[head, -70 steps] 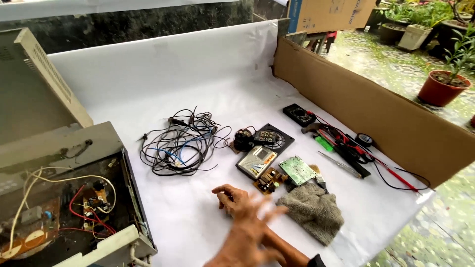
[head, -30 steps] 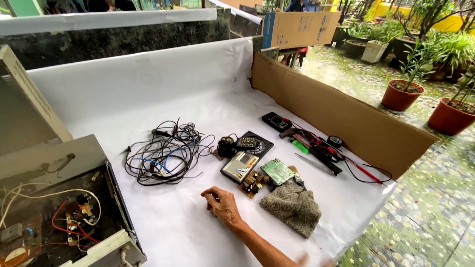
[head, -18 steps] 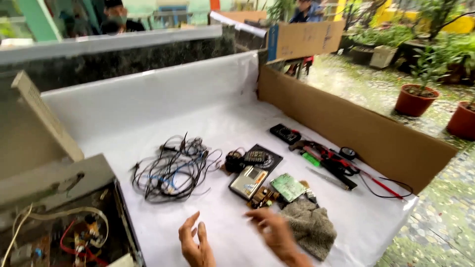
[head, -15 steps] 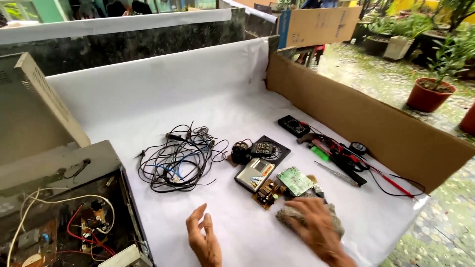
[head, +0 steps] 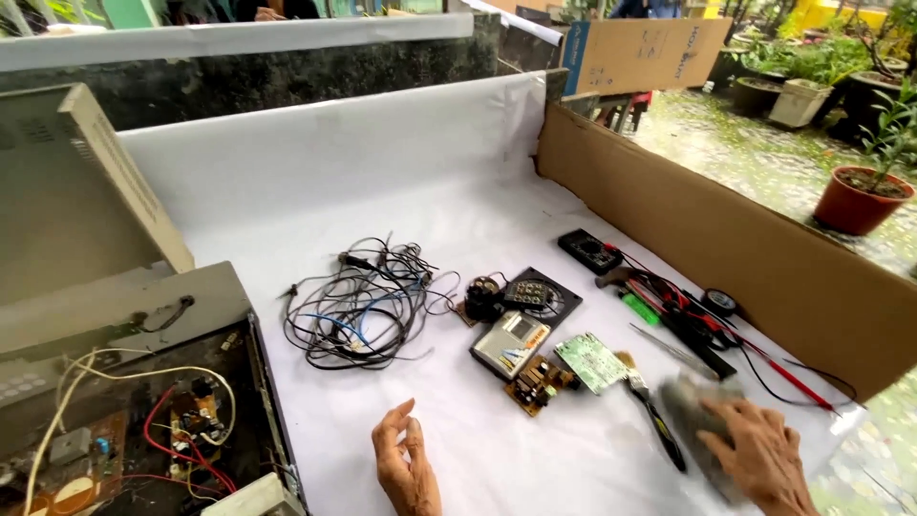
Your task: Testing various electronic components like circuit boards and a cooling fan using a digital multimeter on a repair bench.
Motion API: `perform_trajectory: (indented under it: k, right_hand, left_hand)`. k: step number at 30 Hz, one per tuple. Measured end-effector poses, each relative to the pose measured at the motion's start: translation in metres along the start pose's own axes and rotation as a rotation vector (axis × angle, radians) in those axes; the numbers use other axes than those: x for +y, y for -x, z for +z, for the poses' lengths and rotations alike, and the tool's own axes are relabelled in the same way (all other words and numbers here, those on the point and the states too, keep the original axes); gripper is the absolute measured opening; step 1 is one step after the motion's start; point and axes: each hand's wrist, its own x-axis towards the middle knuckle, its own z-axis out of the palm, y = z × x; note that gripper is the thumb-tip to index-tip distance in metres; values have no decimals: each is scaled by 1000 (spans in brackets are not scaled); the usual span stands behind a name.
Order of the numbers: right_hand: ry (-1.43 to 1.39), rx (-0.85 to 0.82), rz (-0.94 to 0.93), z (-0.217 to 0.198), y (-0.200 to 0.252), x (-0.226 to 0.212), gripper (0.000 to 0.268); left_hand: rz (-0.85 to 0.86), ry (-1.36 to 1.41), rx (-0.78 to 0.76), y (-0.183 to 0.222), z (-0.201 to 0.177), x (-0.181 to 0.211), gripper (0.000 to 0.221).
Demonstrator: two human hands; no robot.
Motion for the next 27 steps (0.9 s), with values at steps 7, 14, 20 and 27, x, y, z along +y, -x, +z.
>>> perform_trajectory:
  k: [7,14,20,27]
  right_hand:
    - [-387,186,-543,6,-24,-138,57]
    - [-878,-249,-655,47,-21,-338,37]
    - [-435,-344,-498,88,-31,-423,109]
    - [-403,-278,-535,133,-45,-482,114]
  left_hand:
    - [42,48,19,-3,4,-6,25]
    - [-150,69,102,-8,9,-27,34]
    - [-147,115,131,-11,17,-60,41]
    - [-129,40,216,-18,27,-98,42]
